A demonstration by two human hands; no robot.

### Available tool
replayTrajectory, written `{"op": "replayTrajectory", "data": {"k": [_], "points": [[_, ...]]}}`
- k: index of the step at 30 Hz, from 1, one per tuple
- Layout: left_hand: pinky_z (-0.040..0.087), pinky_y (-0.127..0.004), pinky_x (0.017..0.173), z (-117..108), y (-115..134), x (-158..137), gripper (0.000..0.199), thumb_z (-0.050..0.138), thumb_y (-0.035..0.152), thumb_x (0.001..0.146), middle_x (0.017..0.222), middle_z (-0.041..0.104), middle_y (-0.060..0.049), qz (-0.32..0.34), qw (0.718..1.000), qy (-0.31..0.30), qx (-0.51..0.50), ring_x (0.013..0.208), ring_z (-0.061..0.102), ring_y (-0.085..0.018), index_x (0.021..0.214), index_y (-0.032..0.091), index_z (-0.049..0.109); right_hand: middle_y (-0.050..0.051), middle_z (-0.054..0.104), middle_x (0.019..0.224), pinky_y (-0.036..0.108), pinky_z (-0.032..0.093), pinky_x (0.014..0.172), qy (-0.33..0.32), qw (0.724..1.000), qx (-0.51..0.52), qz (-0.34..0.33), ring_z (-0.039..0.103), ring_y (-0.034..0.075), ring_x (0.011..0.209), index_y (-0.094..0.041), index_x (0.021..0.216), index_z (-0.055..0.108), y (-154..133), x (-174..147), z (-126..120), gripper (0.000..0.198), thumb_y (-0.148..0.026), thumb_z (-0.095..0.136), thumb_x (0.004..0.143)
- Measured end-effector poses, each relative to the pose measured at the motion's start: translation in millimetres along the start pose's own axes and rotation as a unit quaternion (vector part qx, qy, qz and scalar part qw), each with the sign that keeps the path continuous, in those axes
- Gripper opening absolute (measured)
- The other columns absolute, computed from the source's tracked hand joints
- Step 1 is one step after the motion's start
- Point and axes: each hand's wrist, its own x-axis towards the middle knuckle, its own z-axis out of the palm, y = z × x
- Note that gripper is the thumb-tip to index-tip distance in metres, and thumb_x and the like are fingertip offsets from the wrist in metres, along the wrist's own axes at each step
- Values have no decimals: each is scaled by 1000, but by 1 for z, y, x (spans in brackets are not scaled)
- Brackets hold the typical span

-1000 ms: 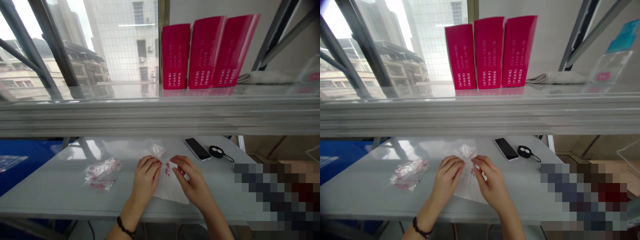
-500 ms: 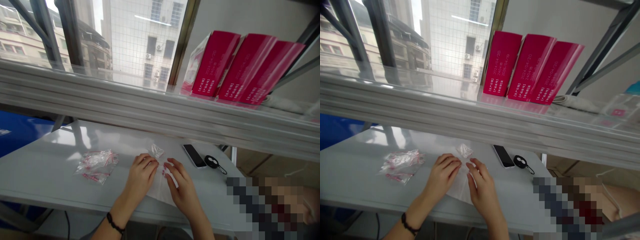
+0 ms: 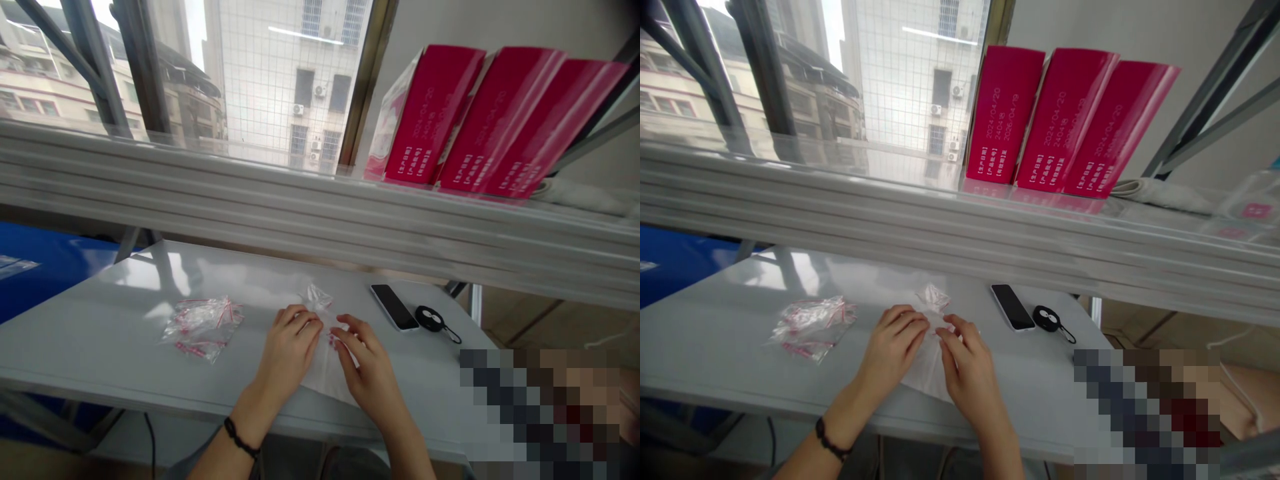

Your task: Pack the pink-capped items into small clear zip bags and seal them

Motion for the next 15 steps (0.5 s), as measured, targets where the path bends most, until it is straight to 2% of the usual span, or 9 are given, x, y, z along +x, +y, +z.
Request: {"op": "replayTrajectory", "data": {"k": [6,11,15], "points": [[49,-47,88,3,1,-1,15,55,15,96,98,72,-7,-6,1000,-10,-9,100,57,-27,98,21,69,12,66,116,41,56,93,5,1000,12,2,63,25,109,-26,118,67,2,1,-1,28,-16,48,99],[49,-47,87,5,4,-1,12,58,14,94,95,71,-6,-11,1000,-13,-16,99,57,-27,94,21,68,12,62,107,36,57,80,32,999,-20,27,64,22,91,-23,114,71,4,0,2,26,-18,50,99],[49,-47,87,5,3,-1,12,59,13,93,95,72,-6,-10,1000,-16,-18,99,57,-27,94,21,67,12,63,109,37,56,85,26,1000,-4,11,63,23,99,-23,118,69,6,-1,3,29,-16,49,99]]}}
